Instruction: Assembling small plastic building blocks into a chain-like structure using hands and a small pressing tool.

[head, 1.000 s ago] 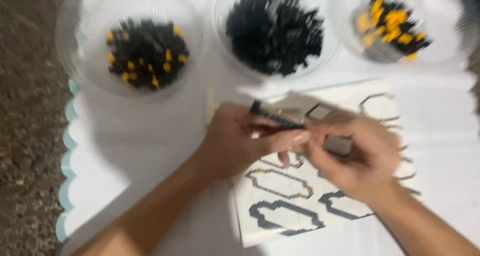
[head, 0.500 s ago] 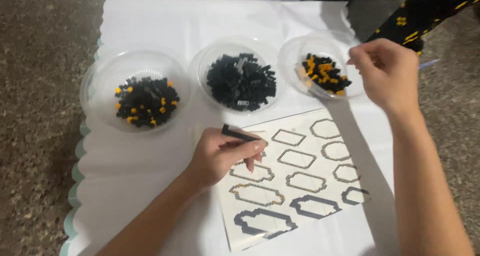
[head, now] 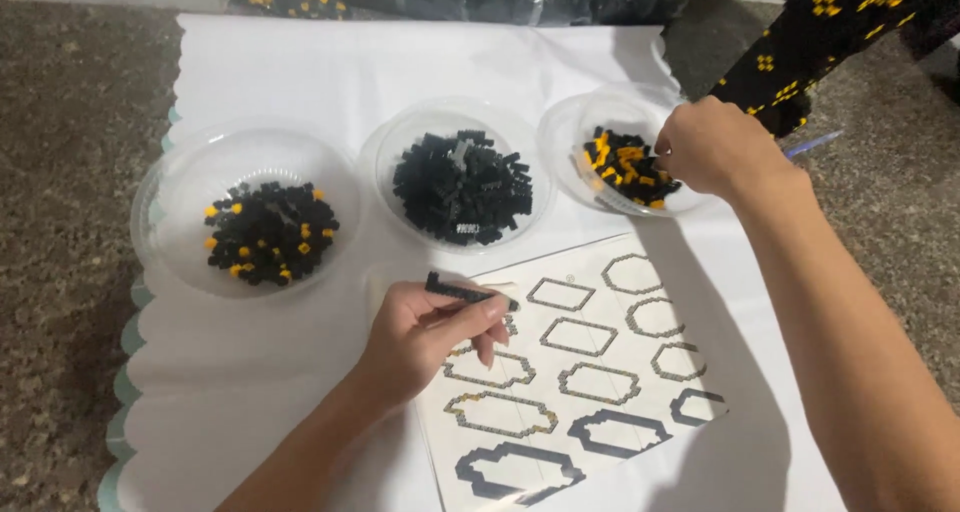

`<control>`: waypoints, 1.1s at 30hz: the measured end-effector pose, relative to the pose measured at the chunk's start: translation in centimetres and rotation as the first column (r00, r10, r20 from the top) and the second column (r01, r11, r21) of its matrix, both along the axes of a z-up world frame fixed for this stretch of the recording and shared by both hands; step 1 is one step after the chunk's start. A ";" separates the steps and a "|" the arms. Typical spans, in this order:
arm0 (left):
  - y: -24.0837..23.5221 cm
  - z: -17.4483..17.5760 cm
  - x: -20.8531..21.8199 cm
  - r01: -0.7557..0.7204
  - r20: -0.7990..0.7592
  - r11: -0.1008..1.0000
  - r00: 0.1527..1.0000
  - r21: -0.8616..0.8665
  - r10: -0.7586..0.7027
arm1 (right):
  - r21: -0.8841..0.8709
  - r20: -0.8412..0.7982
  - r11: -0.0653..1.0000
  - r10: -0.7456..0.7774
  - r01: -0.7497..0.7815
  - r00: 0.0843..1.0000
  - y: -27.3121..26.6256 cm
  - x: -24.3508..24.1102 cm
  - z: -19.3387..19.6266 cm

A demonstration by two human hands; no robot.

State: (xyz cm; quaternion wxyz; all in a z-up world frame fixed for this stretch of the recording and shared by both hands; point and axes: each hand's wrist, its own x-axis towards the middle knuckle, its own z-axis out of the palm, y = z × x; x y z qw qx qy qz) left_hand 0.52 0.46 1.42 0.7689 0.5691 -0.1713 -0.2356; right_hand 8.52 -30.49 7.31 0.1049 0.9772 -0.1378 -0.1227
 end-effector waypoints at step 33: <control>0.0 -1.3 -0.1 -0.003 0.001 1.000 1.000 -0.003 0.003 | 0.736 0.303 -0.656 0.101 -0.166 0.948 10.6 -12.9 -7.0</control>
